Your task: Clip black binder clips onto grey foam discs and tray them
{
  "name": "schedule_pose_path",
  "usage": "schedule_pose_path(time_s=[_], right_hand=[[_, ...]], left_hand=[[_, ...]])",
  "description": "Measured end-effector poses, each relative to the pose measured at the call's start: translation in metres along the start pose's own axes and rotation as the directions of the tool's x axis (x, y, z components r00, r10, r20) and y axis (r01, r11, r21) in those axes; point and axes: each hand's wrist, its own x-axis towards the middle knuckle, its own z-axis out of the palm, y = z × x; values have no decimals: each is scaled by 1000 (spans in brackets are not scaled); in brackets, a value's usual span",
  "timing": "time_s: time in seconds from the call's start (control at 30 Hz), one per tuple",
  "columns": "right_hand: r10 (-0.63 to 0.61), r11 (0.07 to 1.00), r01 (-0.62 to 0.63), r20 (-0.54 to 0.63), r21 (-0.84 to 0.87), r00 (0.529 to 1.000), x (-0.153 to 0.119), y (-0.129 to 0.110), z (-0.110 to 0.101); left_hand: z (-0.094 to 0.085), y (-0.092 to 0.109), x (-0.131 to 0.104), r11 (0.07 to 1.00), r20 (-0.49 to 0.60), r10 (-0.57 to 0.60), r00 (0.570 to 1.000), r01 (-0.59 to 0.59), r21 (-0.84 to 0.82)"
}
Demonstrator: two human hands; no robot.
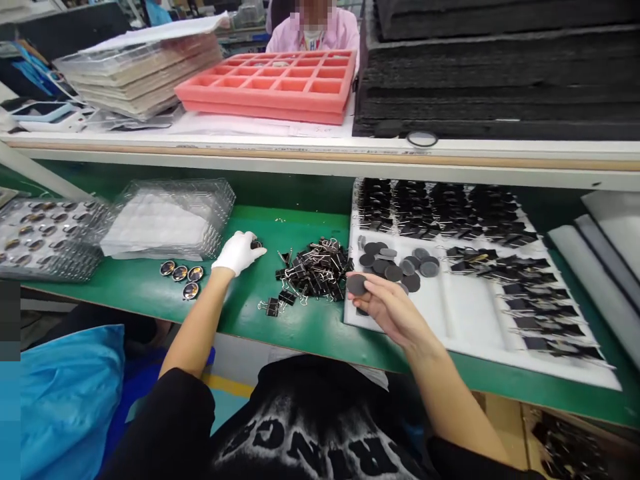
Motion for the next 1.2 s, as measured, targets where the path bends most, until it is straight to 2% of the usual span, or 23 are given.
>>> schedule_pose_path(time_s=[0.07,0.13,0.2,0.27,0.33,0.37,0.43,0.5,0.57,0.63,0.67,0.7,0.73,0.77,0.83,0.87,0.9,0.93,1.0,1.07,1.13,1.17,1.2], right_hand=[[16,998,-16,3,67,1000,3,7,9],[-22,997,23,-25,67,999,3,14,15],[-106,994,106,-60,1,993,1,21,20],[-266,957,253,-85,-144,960,-1,27,26],[-496,825,452,-51,-340,867,-3,35,32],[-610,716,549,-3,-432,792,-3,39,34],[-746,475,671,144,-569,650,-1,48,39],[-779,252,711,299,-657,552,-1,57,41],[-768,41,703,428,-710,477,-4,65,41],[-767,-82,708,498,-701,405,-11,72,38],[-785,-66,727,485,-683,385,-16,74,36],[-817,11,747,424,-665,390,-21,74,34],[-844,141,755,320,-641,430,-25,74,32],[-836,306,741,204,-598,510,-28,72,30],[-687,624,635,67,-455,723,-31,66,28],[-580,741,559,63,-374,812,-31,62,28],[-479,824,483,89,-297,873,-30,59,28],[-399,881,414,112,-228,910,-29,55,28],[-296,945,305,89,-114,951,-27,51,30],[-215,977,215,43,-8,976,-26,50,32],[-147,982,144,16,119,989,-26,52,35],[-120,978,116,10,175,993,-26,54,36],[-96,971,93,4,218,995,-25,55,36]], left_hand=[[6,3,3,997,2,35,999,-35,-67],[7,8,0,994,-20,48,999,-50,-93],[4,17,-9,992,-124,32,992,-47,-115],[-3,34,-28,974,-284,-9,959,-56,-217],[-9,58,-56,900,-367,-47,929,-120,-420],[-11,71,-71,823,-348,-49,936,-159,-545],[-11,98,-103,634,-226,51,973,-207,-745],[-6,120,-130,436,-130,183,975,-199,-878],[3,135,-149,284,-114,227,967,-178,-942],[11,142,-160,242,-114,216,970,-166,-956],[14,143,-164,264,-100,220,970,-158,-952],[17,144,-166,301,-79,238,968,-151,-942],[18,145,-168,339,-58,261,964,-148,-929],[19,145,-169,372,-42,286,957,-151,-916],[17,144,-170,424,-40,331,943,-186,-886],[15,142,-168,444,-55,362,931,-224,-868],[11,139,-166,461,-81,402,912,-278,-843],[6,135,-161,477,-119,450,885,-351,-806],[-7,122,-143,523,-226,522,823,-518,-677],[-21,103,-115,640,-317,510,800,-599,-481],[-31,80,-79,815,-329,425,843,-515,-267],[-33,68,-61,869,-278,417,866,-469,-159],[-33,56,-44,887,-164,441,882,-457,-71]])
